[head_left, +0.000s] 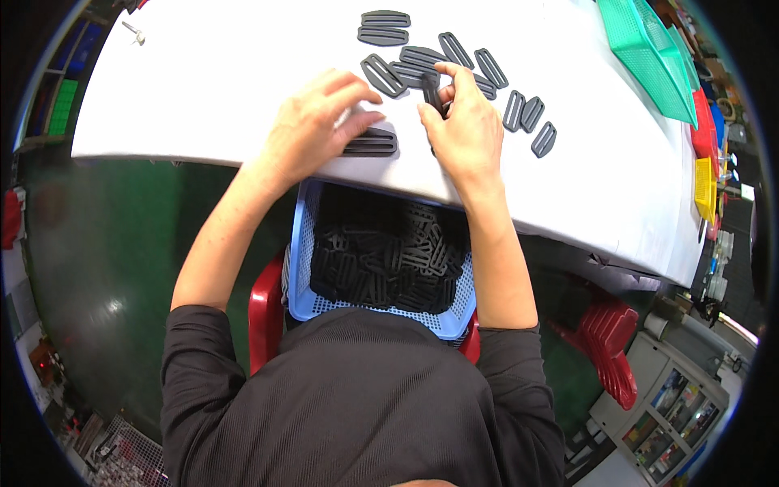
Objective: The person picks up plastic strap adjusters from a large pile and places them into a small blue basket.
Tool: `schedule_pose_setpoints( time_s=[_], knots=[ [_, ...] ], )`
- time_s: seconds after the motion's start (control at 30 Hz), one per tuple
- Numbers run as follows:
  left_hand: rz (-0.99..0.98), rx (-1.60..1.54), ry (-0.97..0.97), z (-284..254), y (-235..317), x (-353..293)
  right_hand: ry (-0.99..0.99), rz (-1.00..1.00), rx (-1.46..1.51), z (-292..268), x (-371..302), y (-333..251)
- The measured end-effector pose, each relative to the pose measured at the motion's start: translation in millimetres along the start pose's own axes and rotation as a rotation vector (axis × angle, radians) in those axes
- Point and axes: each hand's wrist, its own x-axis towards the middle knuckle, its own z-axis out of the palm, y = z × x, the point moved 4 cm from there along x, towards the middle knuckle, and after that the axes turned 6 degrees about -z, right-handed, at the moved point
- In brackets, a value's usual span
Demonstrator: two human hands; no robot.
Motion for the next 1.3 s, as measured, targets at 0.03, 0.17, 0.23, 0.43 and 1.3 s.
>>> schedule_pose_setpoints(
  time_s=[0.03, 0.17, 0.23, 0.43, 1.3],
  knots=[
    [0.062, 0.048, 0.023, -3, -2, 7, -0.006, -0.079, -0.041, 0, -3, -6],
    [0.208, 0.182, -0.001, -9, -22, 34, -0.068, -0.282, -0.048, -8, -14, -24],
    [0.225, 0.190, -0.076, -5, -31, 47, -0.096, -0.286, 0.058, -25, -6, -4],
    [0.136, 0.184, -0.227, -9, -21, 55, -0.383, -0.207, -0.179, -53, 19, 32],
    [0.069, 0.366, -0.039, -8, -23, 36, -0.241, -0.058, -0.143, -56, 52, 58]
  ],
)
